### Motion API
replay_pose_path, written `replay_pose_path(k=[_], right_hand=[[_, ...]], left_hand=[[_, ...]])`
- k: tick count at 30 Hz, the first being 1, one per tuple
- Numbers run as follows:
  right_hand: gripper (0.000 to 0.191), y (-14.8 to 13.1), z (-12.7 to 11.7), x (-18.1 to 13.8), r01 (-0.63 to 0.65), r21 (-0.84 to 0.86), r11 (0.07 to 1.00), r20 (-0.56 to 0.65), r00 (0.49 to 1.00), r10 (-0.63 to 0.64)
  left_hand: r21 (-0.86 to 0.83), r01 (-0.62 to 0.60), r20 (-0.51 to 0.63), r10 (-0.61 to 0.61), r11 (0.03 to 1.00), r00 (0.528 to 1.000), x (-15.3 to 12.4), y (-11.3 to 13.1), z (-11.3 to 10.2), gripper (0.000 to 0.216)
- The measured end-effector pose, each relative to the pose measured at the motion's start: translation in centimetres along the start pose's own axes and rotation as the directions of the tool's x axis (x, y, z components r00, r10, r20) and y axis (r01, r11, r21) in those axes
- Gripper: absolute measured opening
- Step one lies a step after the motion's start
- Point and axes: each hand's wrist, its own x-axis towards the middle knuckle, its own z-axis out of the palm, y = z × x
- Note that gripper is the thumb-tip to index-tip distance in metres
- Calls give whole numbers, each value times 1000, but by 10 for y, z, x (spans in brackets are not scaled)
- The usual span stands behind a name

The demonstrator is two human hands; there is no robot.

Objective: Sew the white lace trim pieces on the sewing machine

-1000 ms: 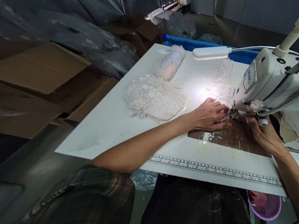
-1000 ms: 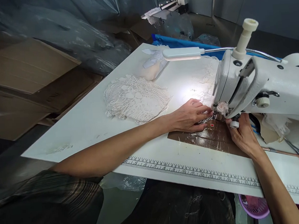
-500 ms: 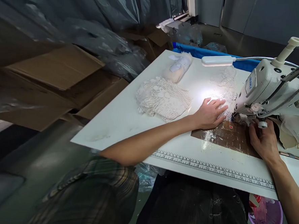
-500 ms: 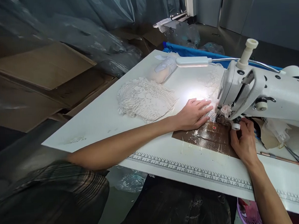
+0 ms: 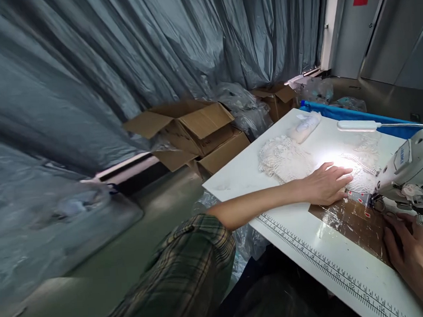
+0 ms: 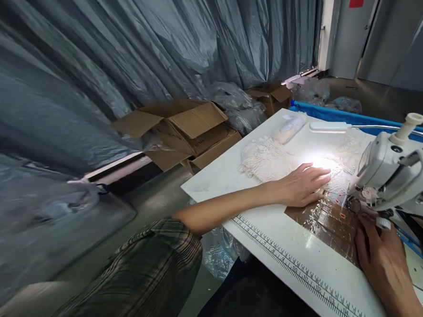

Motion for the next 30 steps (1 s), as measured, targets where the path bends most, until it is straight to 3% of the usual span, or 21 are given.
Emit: replay_pose_path(k=[3,7,11,18,22,25,30], right_hand=[[35,-1,1,2,39,-3,999,1,999,-39],[36,-3,0,4,64,-37,997,11,998,-64],[36,-5,1,5,69,-64,996,-1,998,-69],[37,-6,4,3,76,-74,994,-39,996,-79],[37,-8,3,1,11,-67,998,-20,1000,-12],[37,-10,2,1,-31,-54,998,-4,1000,30],[37,-11,0,2,-82,-40,996,26,996,83]], left_hand=[[42,136,-17,-136,990,991,-37,-3,-13,40],[84,370,-4,-371,925,929,-75,-21,-23,35],[23,472,12,-472,881,881,-93,-35,-21,22],[-134,428,-81,-440,894,894,-91,-31,-29,25],[-406,210,-86,-266,889,960,-72,-11,-39,21],[-498,80,-87,-141,864,986,-53,-2,-38,20],[-504,114,1,-132,856,991,-23,-3,-19,22]])
